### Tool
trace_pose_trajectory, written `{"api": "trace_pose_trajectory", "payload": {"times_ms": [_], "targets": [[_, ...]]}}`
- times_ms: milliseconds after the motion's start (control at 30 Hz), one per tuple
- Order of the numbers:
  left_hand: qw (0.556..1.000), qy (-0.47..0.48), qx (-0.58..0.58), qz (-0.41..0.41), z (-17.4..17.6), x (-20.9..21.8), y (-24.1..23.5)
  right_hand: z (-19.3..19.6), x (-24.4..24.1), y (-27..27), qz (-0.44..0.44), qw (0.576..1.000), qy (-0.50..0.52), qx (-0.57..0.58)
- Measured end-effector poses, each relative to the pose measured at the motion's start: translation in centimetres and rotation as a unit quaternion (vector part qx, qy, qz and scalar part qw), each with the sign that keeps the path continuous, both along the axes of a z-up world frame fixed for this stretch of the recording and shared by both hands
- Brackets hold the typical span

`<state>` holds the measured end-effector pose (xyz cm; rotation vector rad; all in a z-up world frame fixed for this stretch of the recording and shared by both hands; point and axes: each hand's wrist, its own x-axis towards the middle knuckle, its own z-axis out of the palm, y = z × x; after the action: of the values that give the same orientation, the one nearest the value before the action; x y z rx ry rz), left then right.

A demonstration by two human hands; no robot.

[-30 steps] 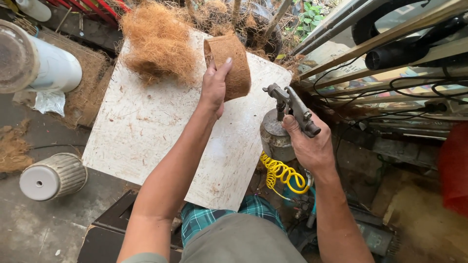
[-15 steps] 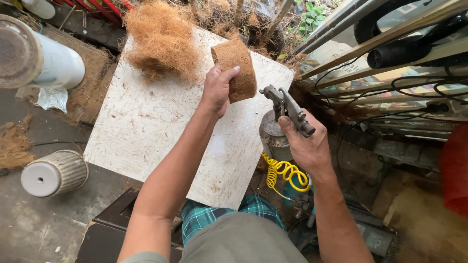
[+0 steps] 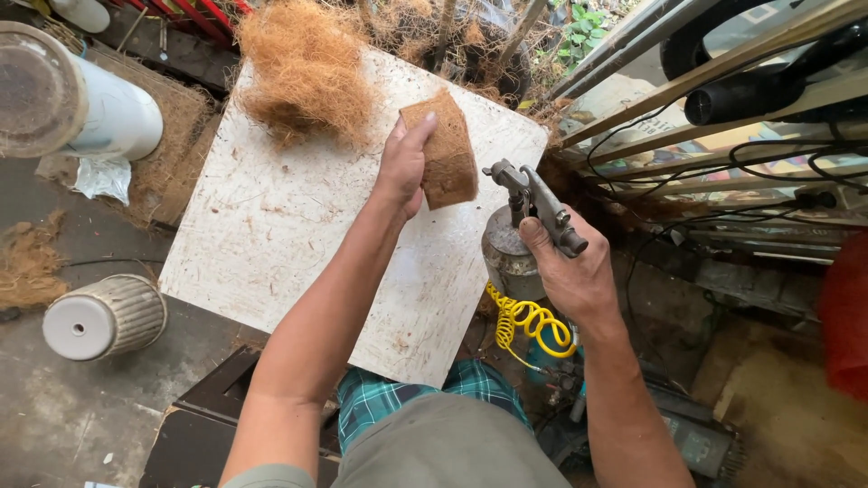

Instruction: The person sprays a coconut shell bowl with a spray gun, then uses a hair dryer to dry the surface. The person repeats the process on a second coconut shell, spraying and drying each side.

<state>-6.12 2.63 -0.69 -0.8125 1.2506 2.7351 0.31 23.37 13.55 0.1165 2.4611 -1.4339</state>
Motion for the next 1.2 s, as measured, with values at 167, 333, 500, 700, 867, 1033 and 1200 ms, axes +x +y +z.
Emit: {"api": "trace_pose_trajectory", "payload": {"times_ms": [167, 333, 500, 700, 867, 1033, 1200], "targets": [[1.000, 0.011, -0.003, -0.006, -0.4, 0.6, -0.4, -0.1, 0.6, 0.2, -0.001, 1.000, -0.004, 0.002], [1.000, -0.011, -0.016, 0.015, 0.7, 0.9, -0.4, -0.1, 0.8, 0.3, 0.000, 1.000, -0.009, 0.003], [0.999, -0.029, -0.025, 0.003, 0.5, 1.0, -0.3, -0.6, 1.3, 0.5, 0.002, 1.000, -0.009, 0.011], [1.000, 0.002, -0.013, 0.019, 1.2, 1.1, -0.1, -1.6, 2.0, 0.7, 0.002, 1.000, -0.008, 0.024], [1.000, 0.006, -0.015, 0.026, 2.8, 1.4, 0.2, -1.0, 2.0, 0.4, 0.006, 0.999, -0.006, 0.033], [1.000, 0.004, -0.023, 0.005, 3.0, 1.7, 0.3, -0.8, 2.1, 0.3, -0.001, 0.999, -0.014, 0.039], [0.999, 0.005, -0.035, -0.019, 2.8, 1.9, 0.3, -0.5, 2.0, 0.1, -0.004, 0.999, -0.015, 0.034]]}}
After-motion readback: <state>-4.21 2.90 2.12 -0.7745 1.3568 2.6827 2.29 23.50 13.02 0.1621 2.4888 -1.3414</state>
